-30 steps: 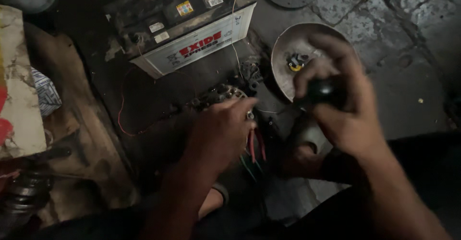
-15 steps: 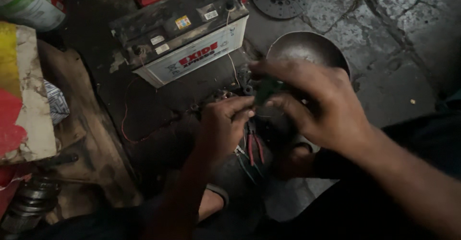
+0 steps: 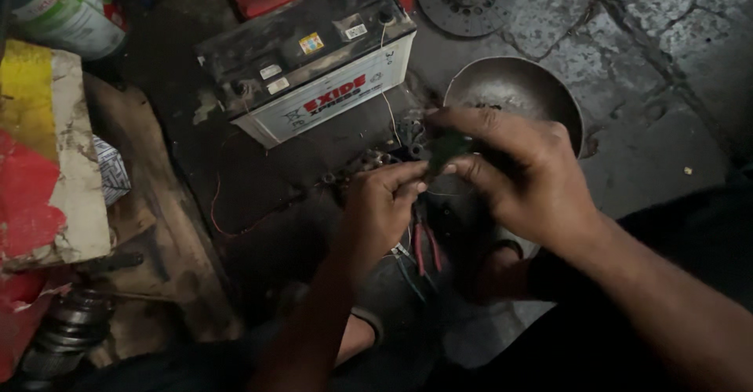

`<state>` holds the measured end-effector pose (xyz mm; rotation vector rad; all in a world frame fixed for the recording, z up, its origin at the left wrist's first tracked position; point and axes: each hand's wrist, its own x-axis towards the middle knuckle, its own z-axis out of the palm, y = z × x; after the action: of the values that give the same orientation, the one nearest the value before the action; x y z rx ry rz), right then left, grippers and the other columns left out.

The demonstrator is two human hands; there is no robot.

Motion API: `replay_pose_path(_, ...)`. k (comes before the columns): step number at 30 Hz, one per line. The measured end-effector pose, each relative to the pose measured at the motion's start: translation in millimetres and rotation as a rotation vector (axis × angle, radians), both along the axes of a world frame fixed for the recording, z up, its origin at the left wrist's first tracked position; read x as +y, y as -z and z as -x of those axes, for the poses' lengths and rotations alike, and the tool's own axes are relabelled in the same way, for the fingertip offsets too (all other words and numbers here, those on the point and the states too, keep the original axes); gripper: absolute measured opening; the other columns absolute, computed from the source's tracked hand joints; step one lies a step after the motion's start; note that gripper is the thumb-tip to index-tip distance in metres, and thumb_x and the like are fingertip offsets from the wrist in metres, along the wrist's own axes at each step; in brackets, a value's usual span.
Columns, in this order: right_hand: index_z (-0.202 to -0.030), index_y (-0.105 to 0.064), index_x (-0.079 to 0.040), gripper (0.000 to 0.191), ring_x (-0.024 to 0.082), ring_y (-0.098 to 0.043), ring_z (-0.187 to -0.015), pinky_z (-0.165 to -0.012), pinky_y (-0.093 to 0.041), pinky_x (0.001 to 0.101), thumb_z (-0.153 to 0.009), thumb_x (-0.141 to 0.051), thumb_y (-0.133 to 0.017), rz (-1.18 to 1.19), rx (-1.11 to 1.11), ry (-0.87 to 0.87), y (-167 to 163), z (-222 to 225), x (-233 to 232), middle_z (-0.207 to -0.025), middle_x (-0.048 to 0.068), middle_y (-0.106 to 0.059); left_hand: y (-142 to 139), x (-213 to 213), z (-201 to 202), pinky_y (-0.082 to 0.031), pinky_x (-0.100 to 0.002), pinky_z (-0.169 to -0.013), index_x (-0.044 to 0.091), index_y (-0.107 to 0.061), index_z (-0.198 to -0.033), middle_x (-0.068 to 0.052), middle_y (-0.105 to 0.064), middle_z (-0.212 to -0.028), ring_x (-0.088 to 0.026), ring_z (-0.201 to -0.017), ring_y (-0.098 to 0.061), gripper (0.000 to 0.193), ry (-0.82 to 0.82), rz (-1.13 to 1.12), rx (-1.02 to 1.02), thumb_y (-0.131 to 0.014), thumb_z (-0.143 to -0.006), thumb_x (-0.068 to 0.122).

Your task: The person disassembles an alternator, removes the rotor, and then reassembles the unit. They use a screwdriver to tighten screws and connect wires to a battery for testing.

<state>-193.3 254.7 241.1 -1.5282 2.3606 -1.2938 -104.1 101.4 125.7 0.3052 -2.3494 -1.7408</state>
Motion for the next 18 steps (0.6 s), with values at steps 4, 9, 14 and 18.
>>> replay_pose_path(4, -0.129, -0.066, -0.003, 0.043, 0.024, -0.078, -0.107, -0.087, -0.063, 0.0341, -0.087, -0.001, -0.077, -0.015, 0.009, -0.012, -0.3, 1.9, 1.7, -0.121, 0.013, -0.075, 3.5, 1.8, 0.9, -0.061, -0.031, -0.081, 0.001, -0.075, -0.116, -0.015, -0.079, -0.107, -0.02, -0.094, -0.078, 0.026, -0.007, 0.029, 0.112, -0.07, -0.091, -0.001)
replay_pose_path(9, -0.129, -0.066, -0.003, 0.044, 0.022, -0.078, -0.105, -0.085, -0.065, 0.0321, -0.086, 0.002, -0.074, -0.012, -0.014, -0.028, 1.6, 3.3, 0.7, -0.119, 0.012, -0.076, 8.3, 2.5, 0.3, -0.062, -0.029, -0.076, 0.003, -0.075, -0.116, -0.014, -0.08, -0.106, -0.018, -0.091, -0.079, 0.027, 0.003, -0.067, 0.08, -0.067, -0.091, -0.002)
replay_pose_path(14, -0.129, -0.066, -0.003, 0.044, 0.021, -0.078, -0.101, -0.082, -0.064, 0.0321, -0.086, -0.001, -0.076, -0.018, 0.001, -0.031, 3.3, 2.8, 1.8, -0.117, 0.011, -0.076, 13.0, 3.2, -0.5, -0.064, -0.029, -0.08, 0.003, -0.075, -0.117, -0.013, -0.079, -0.109, -0.018, -0.094, -0.079, 0.027, -0.004, -0.043, 0.037, -0.067, -0.091, 0.0)
replay_pose_path(18, -0.127, -0.066, -0.002, 0.04, 0.024, -0.077, -0.106, -0.087, -0.063, 0.0361, -0.088, -0.003, -0.074, -0.01, 0.012, -0.084, 1.8, 5.4, 3.3, -0.119, 0.013, -0.075, 15.4, 3.8, 1.1, -0.064, -0.029, -0.08, 0.003, -0.076, -0.115, -0.013, -0.079, -0.108, -0.019, -0.093, -0.079, 0.025, -0.032, -0.019, 0.015, -0.07, -0.09, 0.002)
